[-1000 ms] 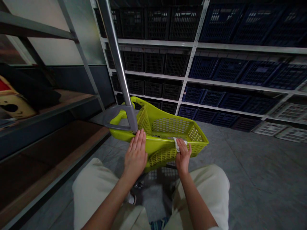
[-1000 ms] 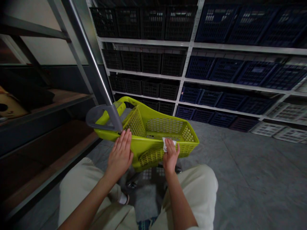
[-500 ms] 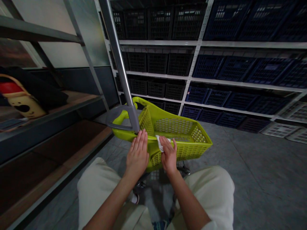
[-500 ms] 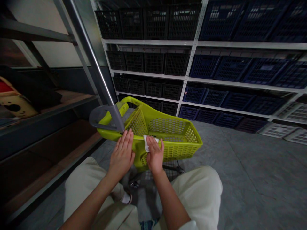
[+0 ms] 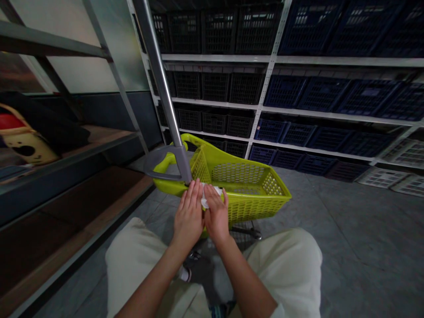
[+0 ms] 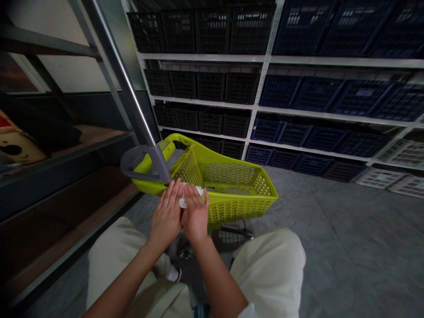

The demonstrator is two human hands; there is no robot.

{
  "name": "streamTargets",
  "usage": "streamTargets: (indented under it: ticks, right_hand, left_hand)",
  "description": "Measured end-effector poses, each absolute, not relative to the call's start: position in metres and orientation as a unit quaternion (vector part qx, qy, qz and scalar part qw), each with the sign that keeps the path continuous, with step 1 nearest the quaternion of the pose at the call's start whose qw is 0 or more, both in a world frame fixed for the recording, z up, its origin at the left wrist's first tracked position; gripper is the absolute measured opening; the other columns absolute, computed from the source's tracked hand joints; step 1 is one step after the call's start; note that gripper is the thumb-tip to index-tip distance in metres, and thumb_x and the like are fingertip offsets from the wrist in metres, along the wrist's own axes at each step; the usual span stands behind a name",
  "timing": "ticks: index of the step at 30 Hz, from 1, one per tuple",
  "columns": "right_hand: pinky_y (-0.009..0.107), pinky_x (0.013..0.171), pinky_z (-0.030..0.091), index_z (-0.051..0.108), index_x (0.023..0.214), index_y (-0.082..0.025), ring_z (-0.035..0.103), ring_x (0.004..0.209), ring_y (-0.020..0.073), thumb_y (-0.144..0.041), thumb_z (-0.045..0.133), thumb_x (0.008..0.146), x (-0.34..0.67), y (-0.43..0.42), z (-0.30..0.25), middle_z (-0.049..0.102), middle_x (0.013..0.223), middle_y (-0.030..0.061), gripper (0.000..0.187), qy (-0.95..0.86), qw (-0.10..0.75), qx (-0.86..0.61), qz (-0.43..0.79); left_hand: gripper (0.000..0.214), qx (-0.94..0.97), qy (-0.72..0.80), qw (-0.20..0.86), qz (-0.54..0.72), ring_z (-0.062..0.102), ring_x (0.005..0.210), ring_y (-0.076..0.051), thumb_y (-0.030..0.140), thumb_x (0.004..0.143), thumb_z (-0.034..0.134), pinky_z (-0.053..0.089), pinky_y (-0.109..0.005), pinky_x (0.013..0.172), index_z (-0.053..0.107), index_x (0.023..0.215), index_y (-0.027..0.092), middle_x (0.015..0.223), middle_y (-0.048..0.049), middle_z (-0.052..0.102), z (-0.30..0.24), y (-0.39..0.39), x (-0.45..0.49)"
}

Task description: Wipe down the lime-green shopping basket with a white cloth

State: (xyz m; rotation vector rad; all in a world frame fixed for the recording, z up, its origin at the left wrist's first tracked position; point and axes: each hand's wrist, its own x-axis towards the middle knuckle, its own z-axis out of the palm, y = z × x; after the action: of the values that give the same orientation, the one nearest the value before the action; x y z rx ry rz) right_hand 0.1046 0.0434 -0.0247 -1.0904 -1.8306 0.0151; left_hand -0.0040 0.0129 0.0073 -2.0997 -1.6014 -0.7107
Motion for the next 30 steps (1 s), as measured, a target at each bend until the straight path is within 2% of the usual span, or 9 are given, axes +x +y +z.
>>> streamTargets:
  ticks: [5,12,17,22,26,30]
  right_hand:
    - [0.043,0.123,0.008,0.045,0.145,-0.023,0.045,0.139,0.0134,0.001,0.035,0.076,0.129,0.044,-0.036,0.057,0.144,0.0044,0.075,-0.760,0.472,-0.447,-0.011]
    - [0.049,0.119,0.019,0.053,0.140,-0.026,0.054,0.131,0.0178,-0.001,0.035,0.078,0.214,0.058,-0.084,0.063,0.137,0.0059,0.070,-0.686,0.471,-0.547,-0.091]
    - [0.048,0.119,0.017,0.059,0.133,-0.023,0.055,0.130,0.0179,-0.001,0.034,0.081,0.163,0.053,-0.058,0.065,0.133,0.0069,0.062,-0.663,0.490,-0.564,-0.045]
    - [0.040,0.121,0.017,0.052,0.141,-0.022,0.049,0.136,0.0153,-0.001,0.038,0.077,0.099,0.041,-0.020,0.059,0.142,0.0055,0.069,-0.737,0.482,-0.472,0.035]
    - [0.044,0.122,0.010,0.048,0.144,-0.025,0.049,0.136,0.0152,0.002,0.037,0.075,0.116,0.043,-0.028,0.059,0.141,0.0034,0.075,-0.746,0.477,-0.464,0.007]
    - [0.046,0.120,0.012,0.050,0.142,-0.026,0.052,0.134,0.0157,0.001,0.036,0.078,0.175,0.055,-0.059,0.062,0.139,0.0046,0.071,-0.729,0.466,-0.501,-0.038]
  left_hand:
    - [0.074,-0.754,-0.577,0.191,-0.251,0.020,0.152,-0.026,0.013,0.087,0.043,0.025,-0.043,0.122,0.018,0.156,0.005,0.162,-0.0153,0.027,0.010,0.013,-0.005]
    - [0.080,-0.756,-0.575,0.174,-0.261,0.020,0.152,-0.027,0.014,0.086,0.048,0.022,-0.043,0.123,0.013,0.157,0.007,0.162,-0.0145,0.026,0.011,0.012,-0.004]
    - [0.079,-0.755,-0.575,0.175,-0.261,0.017,0.152,-0.026,0.013,0.086,0.046,0.023,-0.043,0.123,0.012,0.157,0.006,0.163,-0.0143,0.024,0.008,0.013,-0.002]
    - [0.070,-0.749,-0.573,0.197,-0.269,0.018,0.152,-0.025,0.014,0.092,0.039,0.027,-0.044,0.121,0.014,0.157,0.008,0.162,-0.0140,0.027,0.005,0.014,-0.001]
    - [0.074,-0.753,-0.570,0.189,-0.269,0.019,0.152,-0.026,0.013,0.089,0.041,0.026,-0.045,0.121,0.012,0.157,0.008,0.162,-0.0153,0.027,0.007,0.014,-0.001]
    - [0.080,-0.754,-0.575,0.170,-0.268,0.019,0.152,-0.027,0.011,0.084,0.046,0.025,-0.045,0.122,0.012,0.157,0.006,0.163,-0.0153,0.025,0.010,0.014,0.000]
